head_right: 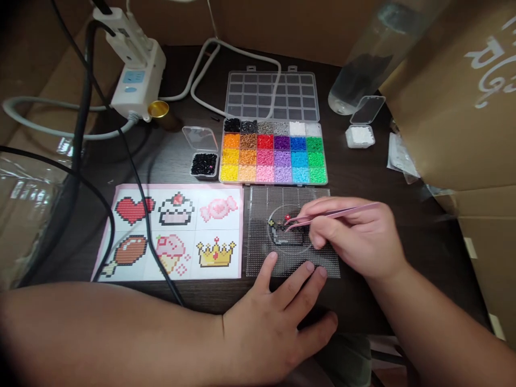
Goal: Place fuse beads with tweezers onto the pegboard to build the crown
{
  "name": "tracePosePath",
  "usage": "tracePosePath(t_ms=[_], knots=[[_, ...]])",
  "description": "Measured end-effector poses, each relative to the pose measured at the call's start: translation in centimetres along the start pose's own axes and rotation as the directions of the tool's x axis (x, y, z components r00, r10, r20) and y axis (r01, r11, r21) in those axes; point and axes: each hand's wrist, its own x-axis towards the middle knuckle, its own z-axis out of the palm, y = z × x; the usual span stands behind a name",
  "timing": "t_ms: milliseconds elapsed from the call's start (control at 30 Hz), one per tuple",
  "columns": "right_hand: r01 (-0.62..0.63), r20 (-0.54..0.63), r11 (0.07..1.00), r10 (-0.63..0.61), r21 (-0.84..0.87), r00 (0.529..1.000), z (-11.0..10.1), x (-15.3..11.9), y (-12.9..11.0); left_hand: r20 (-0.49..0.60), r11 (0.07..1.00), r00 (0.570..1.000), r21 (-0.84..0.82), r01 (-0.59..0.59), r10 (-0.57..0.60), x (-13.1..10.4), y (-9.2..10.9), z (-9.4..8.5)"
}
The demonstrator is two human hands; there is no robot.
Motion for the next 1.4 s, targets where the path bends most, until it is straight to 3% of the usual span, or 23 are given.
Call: tracePosePath(t_ms=[100,167,433,633,1067,1400], knots=[[-0.057,-0.055,0.964,0.074,0.26,0.996,-0.8,0.6,0.0,0.005,1.0,1.0,0.011,0.001,-0.001,0.0,0.1,-0.1],[-0.084,-0.085,0.951,0.114,0.298,0.99,-1.4,1.0,0.1,0.01,1.0,1.0,0.022,0.002,-0.002,0.0,0.1,-0.3],[-0.219,0.025,0.922,0.223,0.319,0.975,-1.9,1.7,0.1,-0.018,0.999,1.0,0.053,0.005,-0.004,-0.1,0.0,-0.2],[-0.266,0.026,0.901,0.274,0.343,0.961,-1.7,1.7,0.0,-0.018,0.999,1.0,0.04,0.011,-0.01,-0.1,0.1,-0.1],[-0.291,0.12,0.889,0.265,0.354,0.957,-1.8,1.8,0.0,-0.006,0.999,1.0,0.036,0.002,-0.002,0.0,0.0,-0.2],[-0.321,0.118,0.871,0.299,0.371,0.947,-1.6,1.8,-0.1,-0.002,0.999,1.0,0.036,0.0,0.0,-0.1,-0.1,-0.2]])
